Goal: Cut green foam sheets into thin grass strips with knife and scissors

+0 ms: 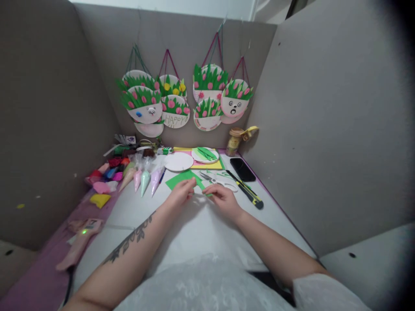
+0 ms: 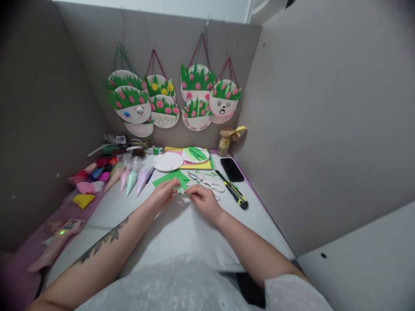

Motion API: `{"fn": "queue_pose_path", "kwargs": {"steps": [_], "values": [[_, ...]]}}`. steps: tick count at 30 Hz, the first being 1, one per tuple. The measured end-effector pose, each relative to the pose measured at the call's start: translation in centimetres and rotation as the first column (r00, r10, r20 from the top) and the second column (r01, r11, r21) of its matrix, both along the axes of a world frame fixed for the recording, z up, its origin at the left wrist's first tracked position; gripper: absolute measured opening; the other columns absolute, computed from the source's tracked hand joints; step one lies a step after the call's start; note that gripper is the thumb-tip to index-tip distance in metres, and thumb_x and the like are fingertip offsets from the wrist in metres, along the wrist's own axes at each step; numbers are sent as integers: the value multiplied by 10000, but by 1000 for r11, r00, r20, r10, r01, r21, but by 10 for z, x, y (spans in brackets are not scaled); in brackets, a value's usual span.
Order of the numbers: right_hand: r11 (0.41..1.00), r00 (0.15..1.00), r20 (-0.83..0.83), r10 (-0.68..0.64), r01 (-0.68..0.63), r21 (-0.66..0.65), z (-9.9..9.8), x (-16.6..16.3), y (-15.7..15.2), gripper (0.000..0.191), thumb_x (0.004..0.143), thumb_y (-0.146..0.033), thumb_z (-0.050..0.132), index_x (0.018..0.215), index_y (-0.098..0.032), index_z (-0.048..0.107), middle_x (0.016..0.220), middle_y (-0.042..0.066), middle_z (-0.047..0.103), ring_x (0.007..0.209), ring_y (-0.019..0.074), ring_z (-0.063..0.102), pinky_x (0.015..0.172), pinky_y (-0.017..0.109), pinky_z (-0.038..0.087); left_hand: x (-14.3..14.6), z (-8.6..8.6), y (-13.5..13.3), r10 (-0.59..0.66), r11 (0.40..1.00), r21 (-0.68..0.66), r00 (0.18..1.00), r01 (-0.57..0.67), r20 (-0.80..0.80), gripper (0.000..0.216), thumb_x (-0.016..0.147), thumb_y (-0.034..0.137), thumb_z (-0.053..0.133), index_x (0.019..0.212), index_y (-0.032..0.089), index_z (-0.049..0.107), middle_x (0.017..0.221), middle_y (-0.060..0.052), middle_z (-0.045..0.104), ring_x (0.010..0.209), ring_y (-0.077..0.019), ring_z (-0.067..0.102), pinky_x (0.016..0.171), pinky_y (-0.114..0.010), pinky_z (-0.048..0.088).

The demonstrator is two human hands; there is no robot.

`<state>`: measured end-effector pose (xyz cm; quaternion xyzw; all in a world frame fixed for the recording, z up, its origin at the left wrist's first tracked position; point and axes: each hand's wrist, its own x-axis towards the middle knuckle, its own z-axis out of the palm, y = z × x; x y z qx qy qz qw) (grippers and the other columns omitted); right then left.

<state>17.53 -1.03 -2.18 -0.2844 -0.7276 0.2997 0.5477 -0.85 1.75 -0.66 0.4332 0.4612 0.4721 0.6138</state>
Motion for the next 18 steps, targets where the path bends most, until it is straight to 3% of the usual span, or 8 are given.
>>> {"fn": "queue_pose_path", "kwargs": {"steps": [2,4,10,15,18], "values": [[999,999,-12,41,-42,-28,-2,-2,-1,75,853,-242,617,837,-240,690,890,57,712,873,191,661,816,357,518,8,-3,-8,-102,994,-36,995,102,17,433,633,552,737,679,150,581,583,26,485,498,-71,407,460,-211,259],[992,995,-23,96,-98,-77,-3,-4,-1,73,853,-269,624,834,-239,688,892,55,710,878,192,657,827,358,511,11,-6,-11,-112,994,-12,993,112,-23,434,613,516,759,578,165,507,511,49,427,467,-66,359,459,-225,236],[940,987,-98,130,-154,-305,0,-7,-2,121,838,-334,644,829,-215,666,865,42,695,847,168,639,808,326,491,4,-7,-3,36,992,129,988,-17,-151,438,615,489,747,531,178,449,453,67,406,447,-61,326,470,-229,215],[905,982,-128,140,-179,-386,3,-8,-5,164,785,-355,689,775,-199,637,780,19,672,752,154,617,731,306,483,-14,-2,14,149,987,75,988,-146,-48,446,599,452,750,543,201,386,419,99,312,402,-45,257,428,-223,152],[897,982,-111,156,-188,-401,2,-7,-7,161,781,-346,682,770,-193,635,764,22,670,746,158,615,729,314,480,-30,-2,28,272,959,79,962,-272,15,415,584,449,758,575,197,427,447,96,336,406,-45,277,417,-216,169]]}}
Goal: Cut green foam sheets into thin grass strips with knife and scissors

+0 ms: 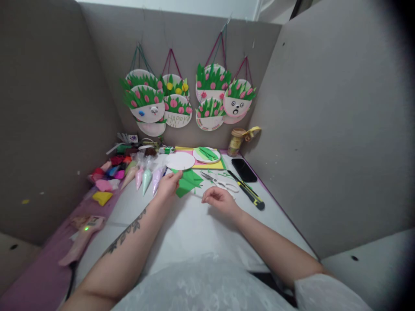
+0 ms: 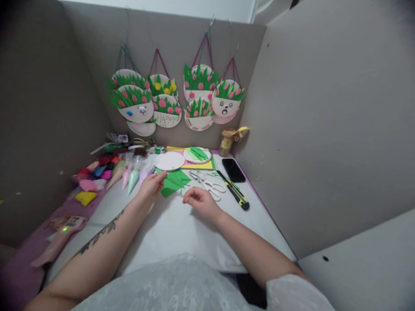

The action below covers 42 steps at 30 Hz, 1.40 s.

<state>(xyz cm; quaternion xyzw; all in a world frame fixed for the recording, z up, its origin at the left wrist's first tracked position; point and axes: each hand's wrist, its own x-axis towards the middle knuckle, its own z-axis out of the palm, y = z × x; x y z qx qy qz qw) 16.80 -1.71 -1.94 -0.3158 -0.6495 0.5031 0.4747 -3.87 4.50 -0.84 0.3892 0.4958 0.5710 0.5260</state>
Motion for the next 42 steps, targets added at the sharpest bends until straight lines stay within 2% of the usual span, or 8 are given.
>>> {"fn": "queue_pose_path", "kwargs": {"steps": [7,11,16,32,34,37,39,42], "values": [[991,993,-22,-114,112,-77,-5,-1,5,212,717,-371,710,773,-208,587,669,-17,611,643,140,578,658,297,478,5,6,-12,170,959,268,937,-86,-306,374,718,495,662,564,182,530,526,31,448,526,-106,424,500,-231,316],[970,983,-164,-81,40,-240,-7,-3,8,365,743,-495,676,955,-209,594,721,7,643,661,148,601,636,291,481,17,11,-38,253,720,642,761,265,-598,179,826,349,595,804,215,710,882,-75,664,868,-190,578,792,-315,438],[892,958,-279,-71,-64,-447,-10,-2,11,391,686,-544,719,726,-177,589,697,19,611,636,128,558,531,233,423,21,8,-49,120,444,596,615,669,-780,179,874,236,545,847,253,720,941,-83,701,888,-187,615,840,-341,442],[863,945,-191,-265,144,-485,-4,6,23,364,580,-354,743,555,-201,414,468,-76,397,442,66,355,394,202,271,47,9,-69,48,196,403,402,894,-915,269,932,241,427,829,223,675,914,-69,688,871,-165,598,807,-310,437],[863,933,-176,-315,205,-461,0,10,26,343,592,-368,720,563,-199,423,484,-63,427,456,73,382,407,202,297,48,8,-71,60,271,469,471,841,-880,235,919,234,445,829,223,661,897,-67,683,858,-166,589,804,-317,431],[875,945,-118,-305,230,-425,4,10,22,256,608,-321,694,585,-185,478,542,-38,501,503,86,443,451,205,348,47,8,-65,81,627,560,669,542,-739,146,877,266,509,838,201,634,884,-78,658,864,-187,569,805,-336,426],[912,975,-27,-221,196,-361,3,8,17,160,645,-284,657,626,-175,541,563,-36,520,512,88,454,471,210,354,45,9,-56,15,844,432,791,318,-611,156,821,324,582,873,182,623,907,-79,642,821,-186,562,747,-318,431],[972,988,142,-58,88,-219,-3,3,10,53,678,-213,597,649,-174,577,551,-52,493,504,84,431,488,215,337,46,7,-46,-232,941,148,900,304,-369,273,731,429,659,807,171,614,774,-29,616,670,-147,525,612,-260,386]]}}
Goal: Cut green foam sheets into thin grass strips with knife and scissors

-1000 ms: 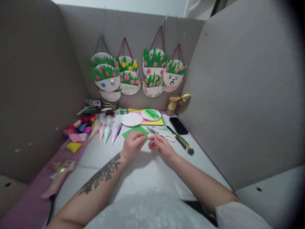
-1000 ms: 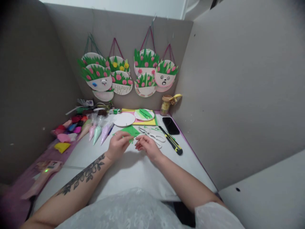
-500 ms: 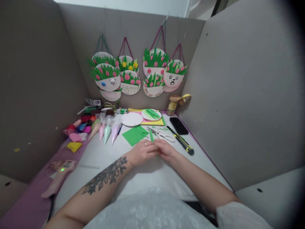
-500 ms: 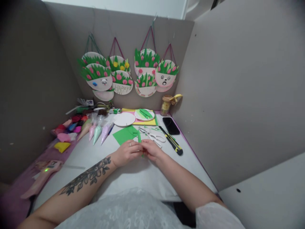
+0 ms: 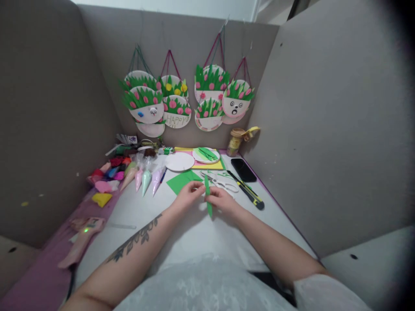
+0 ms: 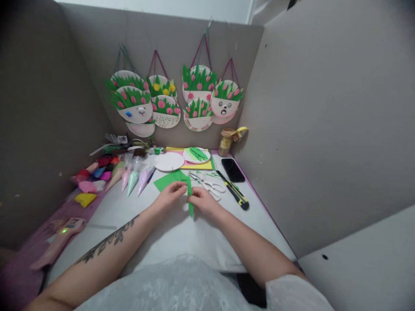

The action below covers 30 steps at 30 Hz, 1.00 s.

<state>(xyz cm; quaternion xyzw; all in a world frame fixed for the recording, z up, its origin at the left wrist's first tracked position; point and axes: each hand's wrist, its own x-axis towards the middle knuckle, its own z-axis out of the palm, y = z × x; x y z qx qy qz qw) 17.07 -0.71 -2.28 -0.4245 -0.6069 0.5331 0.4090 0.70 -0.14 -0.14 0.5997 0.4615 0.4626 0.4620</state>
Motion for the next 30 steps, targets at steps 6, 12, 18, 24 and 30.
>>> {"fn": "queue_pose_path", "kwargs": {"steps": [6,12,18,24,30], "values": [[995,998,50,31,-36,95,-9,-9,-3,25,696,-187,578,721,-183,578,641,-41,546,579,98,477,545,226,373,6,-10,-2,10,982,-189,979,29,202,427,549,445,781,549,181,446,502,71,424,493,-75,356,505,-227,239],[998,999,30,-32,30,49,4,-12,-8,175,754,-306,601,642,-192,530,564,-38,540,510,98,450,504,230,357,-3,-6,6,137,951,-307,943,-39,303,493,498,490,812,538,183,428,481,92,365,450,-46,287,462,-225,204],[979,980,53,-190,184,90,4,-5,-3,144,742,-315,610,686,-189,570,619,-12,594,570,117,503,544,240,389,-25,4,23,299,929,-322,883,-183,363,542,496,552,798,579,201,393,485,103,328,410,-33,261,415,-213,172],[946,947,-62,-315,318,55,-2,-8,3,230,748,-422,599,777,-198,555,654,-12,592,539,117,507,501,238,386,-21,2,22,310,930,-316,863,-188,398,544,500,544,810,602,200,401,487,102,329,414,-35,267,417,-213,154],[942,952,-8,-305,303,148,3,-7,3,221,735,-401,608,687,-193,548,574,-34,556,546,120,517,566,250,424,-25,11,12,366,930,-89,876,-356,315,432,736,563,663,822,146,592,710,19,541,575,-67,444,499,-201,334]]}}
